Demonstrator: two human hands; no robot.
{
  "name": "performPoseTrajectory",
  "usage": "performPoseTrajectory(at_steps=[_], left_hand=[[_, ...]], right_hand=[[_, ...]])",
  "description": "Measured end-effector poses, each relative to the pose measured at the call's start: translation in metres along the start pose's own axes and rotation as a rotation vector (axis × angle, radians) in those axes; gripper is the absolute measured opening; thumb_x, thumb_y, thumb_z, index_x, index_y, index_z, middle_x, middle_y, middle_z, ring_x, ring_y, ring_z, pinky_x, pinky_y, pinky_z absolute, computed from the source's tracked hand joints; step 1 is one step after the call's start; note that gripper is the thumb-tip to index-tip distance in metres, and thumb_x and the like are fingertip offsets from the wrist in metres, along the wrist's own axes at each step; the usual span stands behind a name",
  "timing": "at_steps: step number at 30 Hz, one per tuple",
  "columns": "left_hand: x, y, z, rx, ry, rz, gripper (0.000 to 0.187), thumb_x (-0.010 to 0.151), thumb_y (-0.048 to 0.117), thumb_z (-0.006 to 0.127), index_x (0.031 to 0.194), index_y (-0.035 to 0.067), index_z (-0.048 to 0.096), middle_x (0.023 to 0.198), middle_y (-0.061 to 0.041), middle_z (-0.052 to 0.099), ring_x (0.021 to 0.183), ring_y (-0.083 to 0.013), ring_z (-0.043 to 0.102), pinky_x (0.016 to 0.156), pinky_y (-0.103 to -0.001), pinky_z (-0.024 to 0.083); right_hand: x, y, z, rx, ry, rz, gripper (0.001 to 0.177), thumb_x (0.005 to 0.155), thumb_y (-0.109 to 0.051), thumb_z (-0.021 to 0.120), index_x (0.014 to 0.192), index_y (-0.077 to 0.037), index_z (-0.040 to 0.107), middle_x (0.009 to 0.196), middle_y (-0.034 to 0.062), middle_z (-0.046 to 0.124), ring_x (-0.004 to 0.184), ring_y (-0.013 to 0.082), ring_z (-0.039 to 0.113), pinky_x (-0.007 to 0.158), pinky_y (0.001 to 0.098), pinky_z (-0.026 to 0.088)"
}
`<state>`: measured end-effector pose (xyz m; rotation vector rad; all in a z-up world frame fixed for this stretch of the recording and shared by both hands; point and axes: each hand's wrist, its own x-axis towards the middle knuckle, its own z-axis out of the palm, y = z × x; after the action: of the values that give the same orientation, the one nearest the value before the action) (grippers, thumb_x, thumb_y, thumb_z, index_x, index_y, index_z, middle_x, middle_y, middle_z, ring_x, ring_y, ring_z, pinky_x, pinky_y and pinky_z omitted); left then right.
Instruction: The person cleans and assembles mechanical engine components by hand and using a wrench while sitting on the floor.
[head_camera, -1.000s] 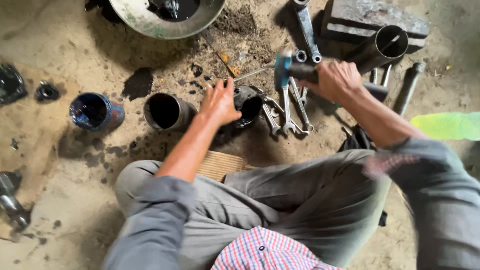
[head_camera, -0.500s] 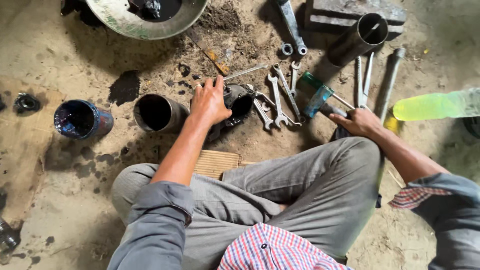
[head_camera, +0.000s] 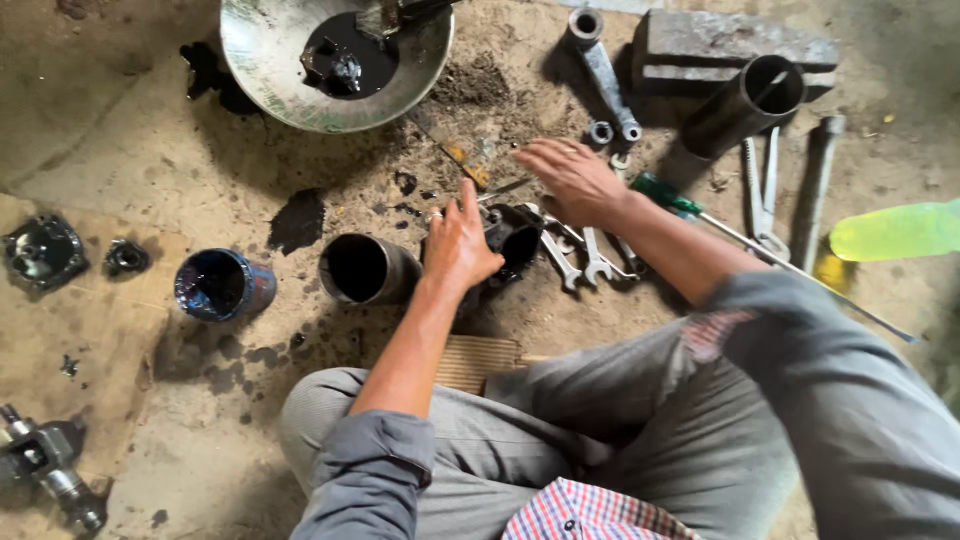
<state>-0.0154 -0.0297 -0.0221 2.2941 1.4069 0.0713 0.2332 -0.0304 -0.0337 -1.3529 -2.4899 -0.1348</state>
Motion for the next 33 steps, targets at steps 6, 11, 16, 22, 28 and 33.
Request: performPoseTrajectory(at_steps=[6, 11, 16, 22, 28, 33], left_hand=[[0.002, 0.007, -0.005, -0.026, -0.031, -0.028, 0.140, 0.061, 0.025, 0.094, 0.162, 0.005, -0.001, 0.132, -0.039, 0.050, 0.123, -0.0489, 0.055, 0.115, -0.059, 0.028], [0.003, 0.006, -0.004, 0.002, -0.002, -0.019, 0.131, 0.061, 0.014, 0.089, 0.162, 0.002, 0.007, 0.125, -0.034, 0.055, 0.112, -0.0471, 0.062, 0.118, -0.056, 0.034], [-0.001, 0.002, 0.008, -0.020, 0.149, 0.054, 0.118, 0.056, 0.017, 0.091, 0.154, 0.003, 0.026, 0.119, -0.030, 0.057, 0.110, -0.0496, 0.057, 0.103, -0.054, 0.045], [0.002, -0.011, 0.021, -0.003, 0.124, 0.047, 0.113, 0.058, 0.023, 0.092, 0.150, 0.001, 0.031, 0.125, -0.028, 0.055, 0.116, -0.0466, 0.055, 0.105, -0.053, 0.043], [0.006, -0.005, 0.010, 0.042, 0.028, 0.054, 0.108, 0.060, 0.029, 0.094, 0.147, -0.001, 0.036, 0.131, -0.025, 0.054, 0.123, -0.0436, 0.052, 0.108, -0.051, 0.041], [0.004, -0.002, 0.005, 0.018, 0.017, 0.026, 0.113, 0.060, 0.034, 0.095, 0.148, -0.003, 0.034, 0.135, -0.028, 0.051, 0.127, -0.0440, 0.049, 0.110, -0.049, 0.038]], right_hand=[[0.012, 0.009, 0.064, 0.227, -0.341, 0.194, 0.027, 0.113, -0.035, 0.056, 0.117, -0.010, 0.066, 0.104, 0.0088, 0.072, 0.087, 0.0277, 0.071, 0.076, 0.0428, 0.058], [0.015, -0.029, -0.003, 0.215, -0.332, 0.363, 0.044, 0.094, -0.016, 0.055, 0.137, -0.008, 0.062, 0.104, 0.0206, 0.071, 0.076, 0.0382, 0.070, 0.056, 0.0494, 0.056], [0.038, -0.063, -0.041, 0.162, -0.655, 0.422, 0.049, 0.082, -0.006, 0.056, 0.130, -0.010, 0.064, 0.096, 0.0226, 0.074, 0.086, 0.0406, 0.073, 0.067, 0.0513, 0.058], [0.052, -0.085, -0.017, 0.192, -0.710, 0.429, 0.024, 0.088, -0.018, 0.060, 0.097, -0.002, 0.076, 0.096, 0.0243, 0.074, 0.091, 0.0386, 0.075, 0.077, 0.0490, 0.061], [0.076, -0.082, -0.028, 0.148, -0.736, 0.370, 0.023, 0.082, -0.020, 0.065, 0.094, -0.003, 0.073, 0.096, 0.0201, 0.076, 0.092, 0.0353, 0.074, 0.080, 0.0466, 0.060], [0.052, -0.067, -0.029, 0.053, -0.693, 0.350, 0.023, 0.084, -0.015, 0.059, 0.103, -0.008, 0.069, 0.094, 0.0200, 0.074, 0.086, 0.0375, 0.073, 0.069, 0.0506, 0.059]])
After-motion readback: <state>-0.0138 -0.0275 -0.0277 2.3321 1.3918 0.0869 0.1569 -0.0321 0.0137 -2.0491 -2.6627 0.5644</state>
